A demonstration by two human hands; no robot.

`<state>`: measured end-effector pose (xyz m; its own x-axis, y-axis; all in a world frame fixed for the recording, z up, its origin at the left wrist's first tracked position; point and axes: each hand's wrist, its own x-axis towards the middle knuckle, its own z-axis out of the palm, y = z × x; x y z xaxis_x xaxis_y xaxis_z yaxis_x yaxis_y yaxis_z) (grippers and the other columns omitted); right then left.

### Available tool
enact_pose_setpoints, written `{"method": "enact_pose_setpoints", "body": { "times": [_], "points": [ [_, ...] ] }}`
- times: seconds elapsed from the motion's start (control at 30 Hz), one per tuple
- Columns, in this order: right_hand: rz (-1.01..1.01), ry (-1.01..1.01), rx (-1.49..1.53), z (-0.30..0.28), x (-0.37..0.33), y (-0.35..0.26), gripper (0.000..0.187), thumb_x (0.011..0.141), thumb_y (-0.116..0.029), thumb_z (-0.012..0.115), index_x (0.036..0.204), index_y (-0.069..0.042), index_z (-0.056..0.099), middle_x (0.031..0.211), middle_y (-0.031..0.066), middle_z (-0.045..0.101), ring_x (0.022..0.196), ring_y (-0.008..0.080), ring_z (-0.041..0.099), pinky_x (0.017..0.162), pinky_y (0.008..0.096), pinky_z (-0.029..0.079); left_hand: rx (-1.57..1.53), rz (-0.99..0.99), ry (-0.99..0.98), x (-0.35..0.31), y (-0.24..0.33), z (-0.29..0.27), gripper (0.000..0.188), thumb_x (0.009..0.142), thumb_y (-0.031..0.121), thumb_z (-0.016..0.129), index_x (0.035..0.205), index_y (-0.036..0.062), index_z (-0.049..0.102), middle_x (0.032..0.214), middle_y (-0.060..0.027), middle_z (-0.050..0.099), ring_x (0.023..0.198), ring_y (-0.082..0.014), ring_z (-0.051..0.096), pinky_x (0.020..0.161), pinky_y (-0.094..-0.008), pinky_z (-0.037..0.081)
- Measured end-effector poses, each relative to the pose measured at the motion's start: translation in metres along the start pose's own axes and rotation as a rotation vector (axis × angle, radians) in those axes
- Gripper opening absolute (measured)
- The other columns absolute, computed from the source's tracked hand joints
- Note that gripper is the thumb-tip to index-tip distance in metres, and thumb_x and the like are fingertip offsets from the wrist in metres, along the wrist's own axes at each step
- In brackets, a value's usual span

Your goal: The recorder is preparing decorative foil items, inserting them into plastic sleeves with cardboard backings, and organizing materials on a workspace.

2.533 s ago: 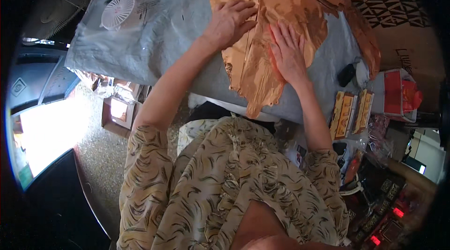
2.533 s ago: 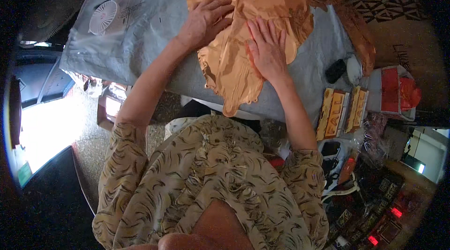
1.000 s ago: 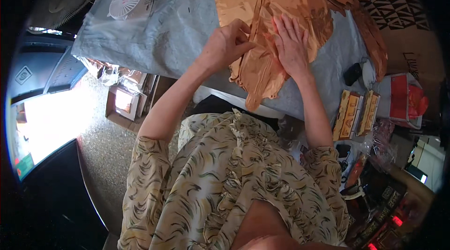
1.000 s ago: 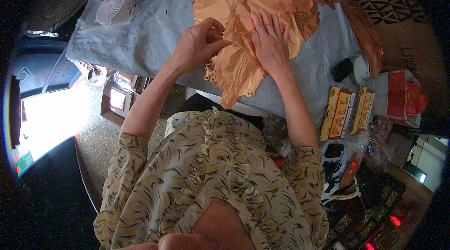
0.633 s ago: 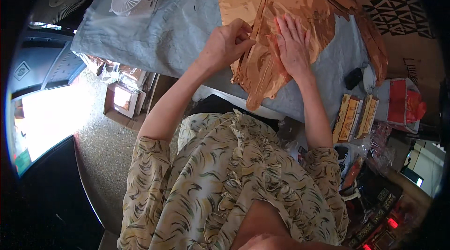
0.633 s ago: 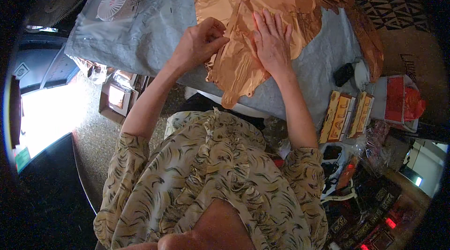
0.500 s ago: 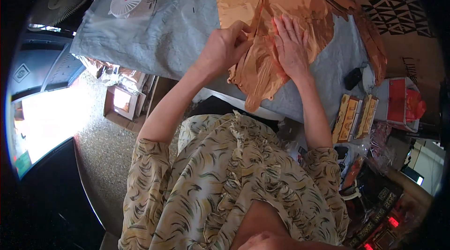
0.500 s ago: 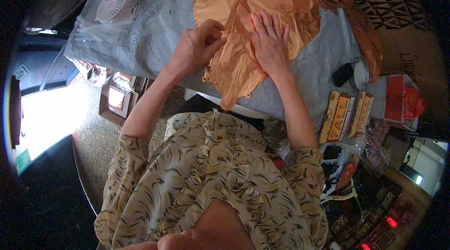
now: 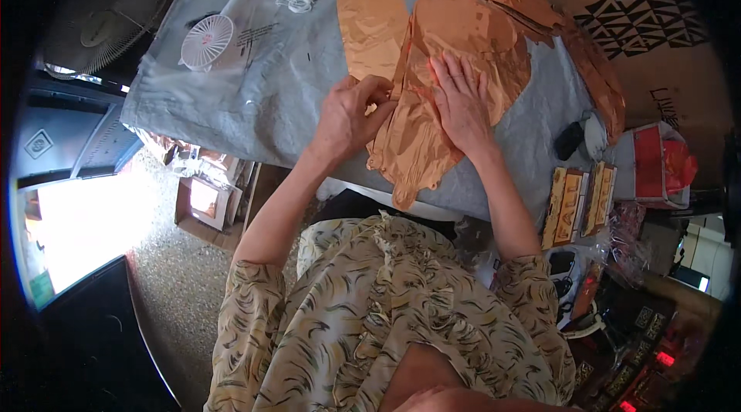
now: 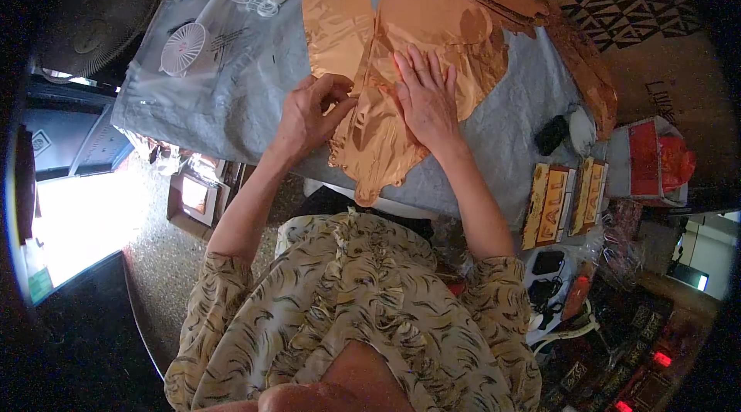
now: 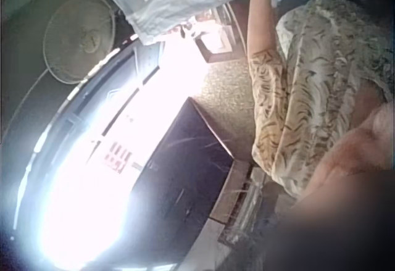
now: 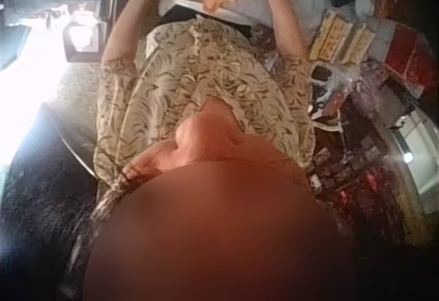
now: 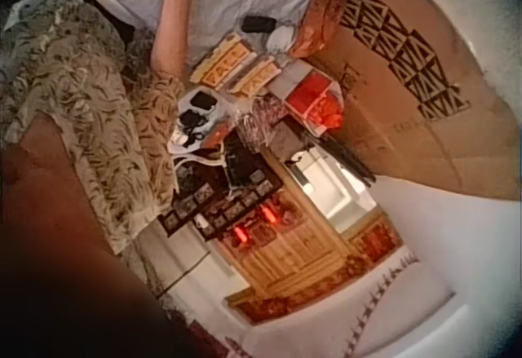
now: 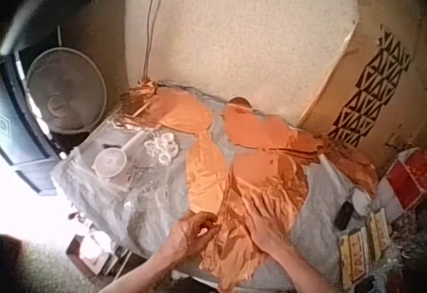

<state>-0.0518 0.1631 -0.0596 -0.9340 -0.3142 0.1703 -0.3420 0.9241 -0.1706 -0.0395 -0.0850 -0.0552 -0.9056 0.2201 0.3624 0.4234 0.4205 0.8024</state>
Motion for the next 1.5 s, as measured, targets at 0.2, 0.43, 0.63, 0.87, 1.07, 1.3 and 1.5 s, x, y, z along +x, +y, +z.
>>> {"method": "enact_pose_setpoints", "body": {
  "times": [0.2, 0.43, 0.63, 0.87, 1.07, 1.3, 1.5],
  "points": [
    [0.012, 0.013, -0.023, 0.003, 0.002, -0.005, 0.052, 0.111, -0.031, 0.041, 0.162, -0.020, 0.035, 0.168, 0.0088, 0.032, 0.156, 0.0360, 0.026, 0.124, 0.0631, 0.015, 0.011, 0.016, 0.023, -0.001, -0.001, 0.000, 0.019, 0.085, 0.012, 0.080, 0.098, 0.0039, 0.070, 0.082, -0.0087, 0.076, 0.079, -0.0304, 0.067, 0.077, -0.0411, 0.054],
    [0.022, 0.039, -0.041, 0.007, 0.006, -0.008, 0.052, 0.110, -0.030, 0.042, 0.161, -0.020, 0.036, 0.168, 0.0092, 0.033, 0.154, 0.0378, 0.029, 0.121, 0.0651, 0.019, -0.011, 0.031, 0.033, -0.001, -0.005, 0.002, 0.015, 0.085, 0.012, 0.079, 0.095, 0.0046, 0.071, 0.082, -0.0080, 0.076, 0.078, -0.0306, 0.067, 0.076, -0.0412, 0.054],
    [-0.008, 0.080, -0.035, 0.009, 0.006, -0.008, 0.051, 0.110, -0.030, 0.043, 0.160, -0.020, 0.040, 0.168, 0.0092, 0.035, 0.154, 0.0379, 0.030, 0.120, 0.0655, 0.021, 0.033, 0.056, 0.012, -0.002, -0.008, 0.000, 0.017, 0.090, 0.015, 0.079, 0.100, 0.0029, 0.073, 0.085, -0.0085, 0.075, 0.080, -0.0232, 0.067, 0.069, -0.0336, 0.055],
    [-0.020, 0.062, -0.030, 0.012, 0.005, -0.008, 0.051, 0.110, -0.029, 0.043, 0.160, -0.018, 0.039, 0.167, 0.0103, 0.034, 0.153, 0.0393, 0.031, 0.120, 0.0655, 0.020, -0.011, 0.032, 0.006, -0.005, -0.010, 0.002, 0.017, 0.090, 0.013, 0.078, 0.102, 0.0031, 0.072, 0.086, -0.0085, 0.075, 0.082, -0.0232, 0.067, 0.070, -0.0349, 0.055],
    [-0.030, 0.084, -0.002, 0.008, 0.007, -0.009, 0.052, 0.110, -0.029, 0.043, 0.160, -0.018, 0.038, 0.168, 0.0105, 0.034, 0.154, 0.0404, 0.028, 0.121, 0.0661, 0.018, 0.005, 0.043, -0.004, -0.002, -0.006, -0.001, 0.017, 0.089, 0.011, 0.077, 0.103, 0.0032, 0.072, 0.087, -0.0078, 0.076, 0.083, -0.0240, 0.066, 0.073, -0.0352, 0.056],
    [0.021, 0.046, 0.011, 0.008, 0.005, -0.013, 0.051, 0.111, -0.032, 0.041, 0.161, -0.019, 0.038, 0.169, 0.0094, 0.032, 0.156, 0.0384, 0.025, 0.122, 0.0651, 0.015, -0.003, 0.084, 0.059, -0.001, -0.002, 0.000, 0.012, 0.084, 0.010, 0.077, 0.093, 0.0036, 0.073, 0.081, -0.0088, 0.075, 0.077, -0.0300, 0.068, 0.077, -0.0404, 0.054],
    [0.023, 0.066, -0.009, 0.011, 0.002, -0.011, 0.051, 0.111, -0.032, 0.041, 0.161, -0.019, 0.037, 0.168, 0.0088, 0.033, 0.156, 0.0372, 0.026, 0.122, 0.0641, 0.016, 0.056, 0.019, 0.010, -0.003, 0.009, -0.005, 0.022, 0.085, 0.012, 0.080, 0.106, 0.0042, 0.075, 0.093, -0.0109, 0.073, 0.089, -0.0279, 0.066, 0.078, -0.0385, 0.055]
  ]
}}
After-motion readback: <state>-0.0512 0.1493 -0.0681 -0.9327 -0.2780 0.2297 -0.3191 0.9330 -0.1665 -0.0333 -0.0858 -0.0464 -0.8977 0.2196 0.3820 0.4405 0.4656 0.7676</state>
